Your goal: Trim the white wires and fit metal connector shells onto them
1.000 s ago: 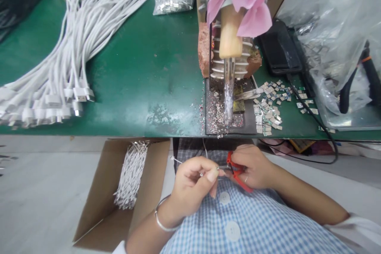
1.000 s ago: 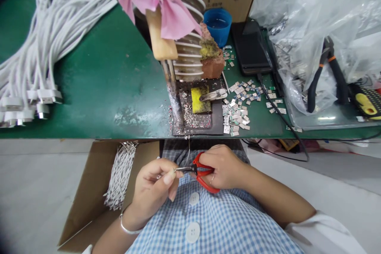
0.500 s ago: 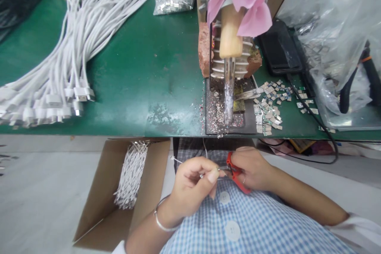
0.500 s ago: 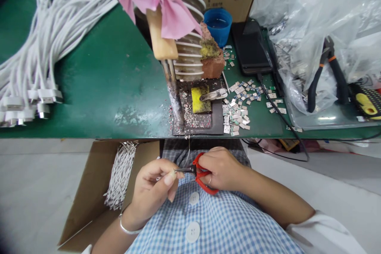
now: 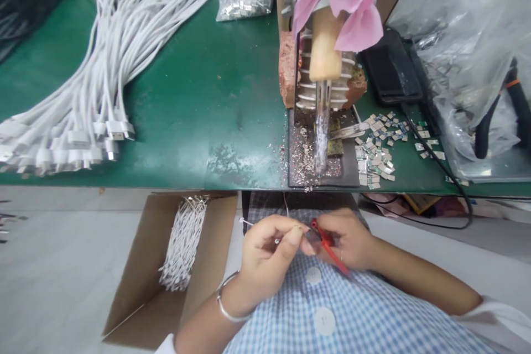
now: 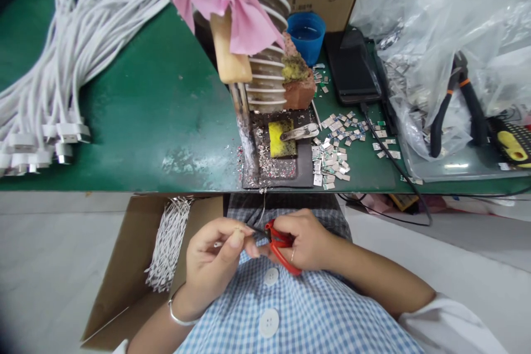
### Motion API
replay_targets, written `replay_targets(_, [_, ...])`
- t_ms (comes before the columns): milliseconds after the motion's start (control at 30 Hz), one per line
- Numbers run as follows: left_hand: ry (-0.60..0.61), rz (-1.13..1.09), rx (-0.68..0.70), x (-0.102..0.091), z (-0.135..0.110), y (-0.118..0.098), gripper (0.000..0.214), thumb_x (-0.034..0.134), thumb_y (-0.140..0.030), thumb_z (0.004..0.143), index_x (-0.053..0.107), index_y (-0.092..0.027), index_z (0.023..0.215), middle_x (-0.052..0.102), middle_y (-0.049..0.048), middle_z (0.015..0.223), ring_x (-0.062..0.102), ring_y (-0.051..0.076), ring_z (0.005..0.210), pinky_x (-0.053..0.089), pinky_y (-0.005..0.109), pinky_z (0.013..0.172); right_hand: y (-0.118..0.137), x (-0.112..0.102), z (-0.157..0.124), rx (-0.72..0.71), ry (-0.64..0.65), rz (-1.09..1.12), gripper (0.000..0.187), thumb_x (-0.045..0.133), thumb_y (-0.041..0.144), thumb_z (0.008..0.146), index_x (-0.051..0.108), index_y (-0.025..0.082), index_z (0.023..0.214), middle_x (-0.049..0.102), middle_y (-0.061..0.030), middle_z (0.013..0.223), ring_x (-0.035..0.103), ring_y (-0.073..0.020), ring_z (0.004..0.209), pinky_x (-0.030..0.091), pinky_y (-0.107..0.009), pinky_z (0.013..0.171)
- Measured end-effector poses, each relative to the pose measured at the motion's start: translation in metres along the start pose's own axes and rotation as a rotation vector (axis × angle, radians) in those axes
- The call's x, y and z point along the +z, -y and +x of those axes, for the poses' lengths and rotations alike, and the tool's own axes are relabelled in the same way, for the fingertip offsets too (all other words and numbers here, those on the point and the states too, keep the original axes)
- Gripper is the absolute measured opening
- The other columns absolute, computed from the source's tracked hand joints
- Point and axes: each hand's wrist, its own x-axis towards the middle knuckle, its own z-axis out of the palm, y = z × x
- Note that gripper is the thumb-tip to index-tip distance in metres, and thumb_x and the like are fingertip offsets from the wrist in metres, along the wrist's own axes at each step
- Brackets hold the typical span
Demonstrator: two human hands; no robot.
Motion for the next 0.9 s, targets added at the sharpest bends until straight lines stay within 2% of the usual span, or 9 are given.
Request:
replay_targets(133, [0.006, 0.075, -0.016, 0.000, 0.001, -0.003, 0.013, 0.062, -0.025, 0.090, 0.069, -0.016, 0.084, 0.070, 0.0010, 0.056, 0.063, 0.011, 0.049, 0.052, 0.019, 0.051, -0.003, -0.014, 0.005, -0.157, -0.023, -0.223, 0.044, 0.059, 0.039, 0.087, 0.035, 0.020, 0.055, 0.031, 0.0073, 0.051, 0.028, -0.0068, 0.046, 0.021, -0.022, 0.046])
replay_targets(300, [0.002, 0.121, -0.041, -0.001, 0.001, -0.003, 0.019, 0.062, -0.030, 0.089, 0.069, -0.015, 0.079, 0.067, 0.0015, 0.051, 0.060, 0.012, 0.043, 0.049, 0.021, 0.047, -0.007, -0.016, 0.005, -0.218, -0.009, -0.347, 0.040, 0.053, 0.028, 0.089, 0.035, 0.021, 0.055, 0.032, 0.0064, 0.048, 0.029, -0.0088, 0.046, 0.021, -0.024, 0.048])
replay_targets(600, [0.026, 0.034, -0.103, -0.001, 0.000, 0.001, 0.023, 0.063, -0.034, 0.089, 0.067, -0.015, 0.078, 0.066, 0.0012, 0.048, 0.057, 0.011, 0.040, 0.047, 0.021, 0.045, -0.010, -0.017, 0.005, -0.252, 0.010, -0.361, 0.036, 0.051, 0.023, 0.088, 0.035, 0.021, 0.055, 0.032, 0.0065, 0.049, 0.027, -0.0095, 0.047, 0.021, -0.024, 0.050])
replay_targets(900, [0.065, 0.064, -0.051, -0.002, 0.001, -0.002, 0.019, 0.062, -0.028, 0.090, 0.067, -0.015, 0.077, 0.066, 0.0010, 0.048, 0.058, 0.009, 0.039, 0.045, 0.017, 0.043, -0.008, -0.018, 0.006, -0.262, 0.049, -0.367, 0.033, 0.049, 0.021, 0.087, 0.036, 0.021, 0.057, 0.034, 0.0059, 0.049, 0.028, -0.0104, 0.047, 0.021, -0.026, 0.050])
